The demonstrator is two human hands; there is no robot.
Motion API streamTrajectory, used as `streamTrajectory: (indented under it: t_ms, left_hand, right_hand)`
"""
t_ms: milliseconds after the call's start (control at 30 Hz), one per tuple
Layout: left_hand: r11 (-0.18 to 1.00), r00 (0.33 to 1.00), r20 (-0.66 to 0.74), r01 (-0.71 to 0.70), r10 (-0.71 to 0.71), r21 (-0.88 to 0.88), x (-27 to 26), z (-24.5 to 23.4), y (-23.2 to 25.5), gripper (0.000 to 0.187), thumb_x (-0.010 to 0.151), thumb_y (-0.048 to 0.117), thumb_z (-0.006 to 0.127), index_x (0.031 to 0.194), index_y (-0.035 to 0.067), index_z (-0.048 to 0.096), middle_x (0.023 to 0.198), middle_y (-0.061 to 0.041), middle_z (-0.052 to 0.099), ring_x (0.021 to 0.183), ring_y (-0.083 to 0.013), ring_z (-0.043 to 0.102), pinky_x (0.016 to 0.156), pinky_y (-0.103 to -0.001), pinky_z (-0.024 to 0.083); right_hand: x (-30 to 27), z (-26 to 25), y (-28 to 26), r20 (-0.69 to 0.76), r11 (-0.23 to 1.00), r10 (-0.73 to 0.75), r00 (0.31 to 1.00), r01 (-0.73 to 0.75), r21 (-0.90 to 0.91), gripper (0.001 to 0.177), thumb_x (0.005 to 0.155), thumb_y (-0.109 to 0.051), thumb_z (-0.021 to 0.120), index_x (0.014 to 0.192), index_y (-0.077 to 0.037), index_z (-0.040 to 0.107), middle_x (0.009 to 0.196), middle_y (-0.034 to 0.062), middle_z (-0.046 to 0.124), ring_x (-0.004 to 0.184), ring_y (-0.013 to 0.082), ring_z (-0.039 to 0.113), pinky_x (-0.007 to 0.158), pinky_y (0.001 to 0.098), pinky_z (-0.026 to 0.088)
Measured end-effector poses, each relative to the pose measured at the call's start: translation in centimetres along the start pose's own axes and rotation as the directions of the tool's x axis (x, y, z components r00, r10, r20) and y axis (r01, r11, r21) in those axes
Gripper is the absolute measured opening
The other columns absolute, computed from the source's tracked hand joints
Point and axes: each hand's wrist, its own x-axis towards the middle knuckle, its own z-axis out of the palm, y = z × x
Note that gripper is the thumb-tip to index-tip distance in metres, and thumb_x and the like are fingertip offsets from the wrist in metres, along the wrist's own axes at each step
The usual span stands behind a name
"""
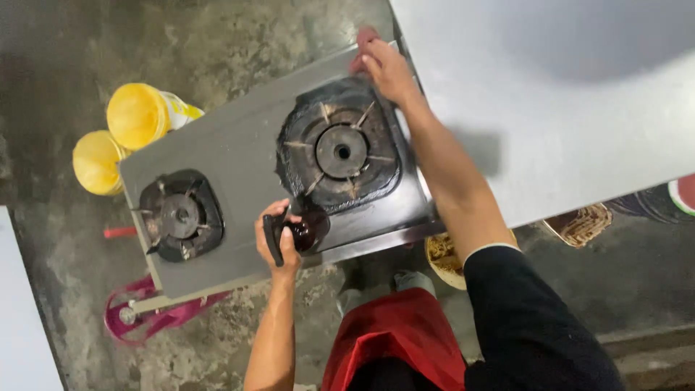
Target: The person sprays cleaning solution from a bottle and wipes multiple stainless steel stovetops with a cloth. They move between different burners and stovetop units, repeatedly spraying and wiping the surfaces.
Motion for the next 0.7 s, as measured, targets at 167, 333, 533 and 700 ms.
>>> streamTrajectory:
  t_ms: [167, 333, 533, 700]
  left_hand:
    - [0.991, 0.991, 0.022, -0.131, 0.132, -0.016, 0.7, -0.5, 0.7, 0.035, 0.101, 0.021, 0.048, 0.126, -0.003, 0.049, 0.133, -0.022, 0.055, 0.108, -0.0268, 0.06, 0.084, -0.036, 0.061]
    - [0.984, 0.984, -0.026, -0.176, 0.175, -0.035, 1.4, -1.8, 1.7, 0.034, 0.104, 0.029, 0.052, 0.113, -0.004, 0.053, 0.115, -0.024, 0.064, 0.073, -0.0237, 0.071, 0.076, -0.035, 0.058]
    - [0.981, 0.982, -0.049, -0.183, 0.181, -0.059, 0.5, -6.8, 2.9, 0.028, 0.104, 0.025, 0.05, 0.112, -0.002, 0.054, 0.114, -0.023, 0.066, 0.073, -0.0242, 0.072, 0.079, -0.036, 0.058]
    - [0.983, 0.977, -0.111, -0.184, 0.181, -0.018, -1.9, -13.3, 3.3, 0.03, 0.104, 0.026, 0.05, 0.112, -0.002, 0.055, 0.113, -0.022, 0.067, 0.073, -0.0242, 0.073, 0.081, -0.036, 0.059]
  right_hand:
    - [-4.7, -2.5, -3.2, 0.16, 0.978, 0.195, 0.968, -0.18, -0.105, 0.025, 0.101, -0.009, 0.054, 0.123, -0.006, 0.066, 0.117, 0.0092, 0.063, 0.095, 0.0251, 0.062, 0.082, 0.0377, 0.051]
    - [-14.4, -3.1, -7.0, 0.009, 0.942, 0.235, 0.972, -0.225, -0.249, 0.033, 0.105, -0.03, 0.064, 0.127, -0.006, 0.071, 0.133, 0.0187, 0.066, 0.126, 0.0369, 0.059, 0.107, 0.0457, 0.047]
    - [-24.8, -1.2, -12.1, -0.085, 0.815, 0.088, 0.993, -0.12, -0.567, 0.02, 0.105, -0.017, 0.062, 0.118, -0.003, 0.069, 0.12, 0.0162, 0.07, 0.124, 0.0336, 0.062, 0.11, 0.0471, 0.046]
    - [-30.7, 5.0, -16.8, -0.075, 0.47, 0.089, 0.993, -0.109, -0.876, 0.026, 0.102, -0.029, 0.063, 0.123, -0.015, 0.068, 0.123, 0.0039, 0.069, 0.136, 0.0266, 0.054, 0.122, 0.0449, 0.037]
